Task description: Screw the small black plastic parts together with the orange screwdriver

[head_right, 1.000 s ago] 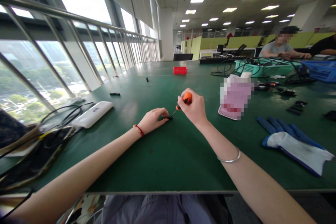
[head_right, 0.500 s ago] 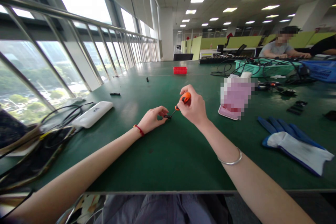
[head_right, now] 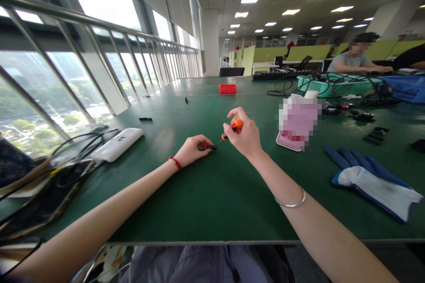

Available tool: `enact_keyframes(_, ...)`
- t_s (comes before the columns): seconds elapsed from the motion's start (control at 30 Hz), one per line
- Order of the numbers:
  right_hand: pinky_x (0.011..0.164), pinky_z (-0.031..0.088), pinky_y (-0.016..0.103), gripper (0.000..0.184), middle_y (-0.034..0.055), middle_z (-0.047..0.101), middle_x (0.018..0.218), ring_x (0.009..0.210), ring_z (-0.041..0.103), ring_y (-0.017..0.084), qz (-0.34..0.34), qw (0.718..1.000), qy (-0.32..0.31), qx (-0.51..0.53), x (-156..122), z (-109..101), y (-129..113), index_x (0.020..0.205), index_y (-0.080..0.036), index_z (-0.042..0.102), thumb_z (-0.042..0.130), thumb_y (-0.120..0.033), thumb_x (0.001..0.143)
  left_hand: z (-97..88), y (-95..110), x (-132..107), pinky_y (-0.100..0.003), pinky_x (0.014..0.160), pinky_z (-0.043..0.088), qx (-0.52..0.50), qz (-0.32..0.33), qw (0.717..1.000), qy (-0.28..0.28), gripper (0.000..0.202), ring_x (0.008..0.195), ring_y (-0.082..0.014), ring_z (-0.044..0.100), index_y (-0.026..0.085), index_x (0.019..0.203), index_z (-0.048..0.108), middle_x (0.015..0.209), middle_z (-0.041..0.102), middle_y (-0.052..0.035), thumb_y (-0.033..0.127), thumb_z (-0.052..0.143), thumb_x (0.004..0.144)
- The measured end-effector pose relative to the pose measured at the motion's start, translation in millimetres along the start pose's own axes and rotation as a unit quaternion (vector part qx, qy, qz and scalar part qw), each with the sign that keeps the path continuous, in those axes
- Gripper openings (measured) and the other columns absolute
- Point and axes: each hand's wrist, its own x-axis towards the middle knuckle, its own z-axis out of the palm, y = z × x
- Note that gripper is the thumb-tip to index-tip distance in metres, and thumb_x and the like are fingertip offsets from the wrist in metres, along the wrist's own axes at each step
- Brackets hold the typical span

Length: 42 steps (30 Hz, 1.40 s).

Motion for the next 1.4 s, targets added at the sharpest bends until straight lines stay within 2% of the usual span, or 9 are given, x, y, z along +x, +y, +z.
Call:
enact_keyframes(0.13,0.057,0.037,0.026,0.017,-0.0026,0.050,0.059,0.053,0.047,0.012,0.003,1.000,-0.005,0.005,0.6,1.4,-1.9,0.071,-0.021,0.053,0.052,-0.037,0.077,-0.3,-0.9,0.5,-0.022,0.065,0.049,-0.010,-0.010,1.000,-0.002,0.014,0.066,-0.0108,0.056,0.014,0.082,0.068,0.074,0.062,-0.0019,0.016,0.061,0.070)
enact_keyframes(0.2,0.056,0.038,0.025,0.010,-0.0033,0.050,0.060,0.053,0.046,0.012,-0.012,1.000,-0.008,0.020,0.3,1.5,-1.7,0.078,-0.021,0.054,0.054,-0.030,0.074,-0.5,-1.0,0.7,-0.022,0.065,0.049,-0.015,-0.013,1.000,-0.002,0.014,0.065,-0.0109,0.056,0.014,0.082,0.068,0.074,0.062,-0.0022,0.017,0.061,0.070)
enact_keyframes(0.33,0.057,0.039,0.025,0.024,-0.0041,0.051,0.065,0.056,0.049,0.012,-0.025,0.999,-0.005,0.027,-1.2,1.7,0.0,0.094,-0.022,0.050,0.056,-0.025,0.070,-1.0,-0.4,0.9,-0.022,0.065,0.049,-0.024,-0.019,1.000,-0.004,0.014,0.065,-0.0108,0.057,0.014,0.082,0.068,0.074,0.063,-0.0021,0.016,0.061,0.070)
enact_keyframes(0.53,0.056,0.038,0.026,0.016,-0.0030,0.049,0.056,0.053,0.049,0.013,-0.005,1.000,-0.025,0.009,-1.5,3.0,-2.0,0.074,-0.021,0.055,0.052,-0.036,0.077,-0.9,-0.9,1.2,-0.023,0.066,0.050,-0.039,-0.032,0.999,-0.010,0.014,0.066,-0.0111,0.058,0.014,0.082,0.066,0.075,0.064,-0.0019,0.016,0.062,0.069)
enact_keyframes(0.73,0.058,0.040,0.026,0.029,-0.0047,0.051,0.062,0.053,0.048,0.013,-0.003,1.000,-0.002,0.018,-2.4,3.3,-1.3,0.098,-0.022,0.051,0.058,-0.028,0.070,1.2,-4.0,1.7,-0.023,0.068,0.051,-0.102,-0.056,0.993,0.004,0.023,0.067,-0.0106,0.059,0.013,0.089,0.059,0.075,0.063,-0.0015,0.015,0.065,0.067)
enact_keyframes(0.9,0.058,0.039,0.027,0.016,-0.0041,0.048,0.055,0.051,0.047,0.012,0.014,1.000,-0.019,0.015,-1.5,4.3,-0.9,0.078,-0.021,0.055,0.053,-0.037,0.077,1.7,-5.4,1.9,-0.023,0.066,0.051,-0.124,-0.055,0.991,0.009,0.024,0.065,-0.0096,0.058,0.015,0.088,0.055,0.074,0.061,0.0001,0.015,0.066,0.066)
enact_keyframes(1.1,0.058,0.040,0.026,0.030,-0.0036,0.053,0.069,0.057,0.050,0.013,-0.012,0.999,-0.004,0.045,-2.4,5.1,1.2,0.099,-0.023,0.050,0.057,-0.027,0.070,0.6,-4.8,1.4,-0.023,0.065,0.050,-0.123,-0.053,0.991,0.006,0.023,0.065,-0.0097,0.058,0.015,0.085,0.053,0.074,0.061,-0.0002,0.015,0.066,0.066)
enact_keyframes(1.3,0.057,0.039,0.026,0.017,-0.0033,0.050,0.055,0.052,0.049,0.013,0.008,1.000,-0.011,0.025,-2.6,5.4,-1.6,0.076,-0.022,0.056,0.054,-0.038,0.077,0.4,-4.7,1.3,-0.023,0.064,0.050,-0.114,-0.052,0.992,0.011,0.022,0.064,-0.0095,0.058,0.015,0.084,0.053,0.072,0.061,0.0006,0.016,0.066,0.066)
enact_keyframes(1.4,0.056,0.040,0.025,0.018,-0.0040,0.051,0.061,0.053,0.048,0.012,-0.014,0.999,-0.011,0.038,-3.2,5.8,-1.3,0.090,-0.022,0.055,0.057,-0.029,0.073,0.6,-4.8,1.4,-0.023,0.065,0.050,-0.114,-0.054,0.992,0.014,0.022,0.064,-0.0098,0.058,0.015,0.083,0.053,0.072,0.061,0.0004,0.016,0.066,0.066)
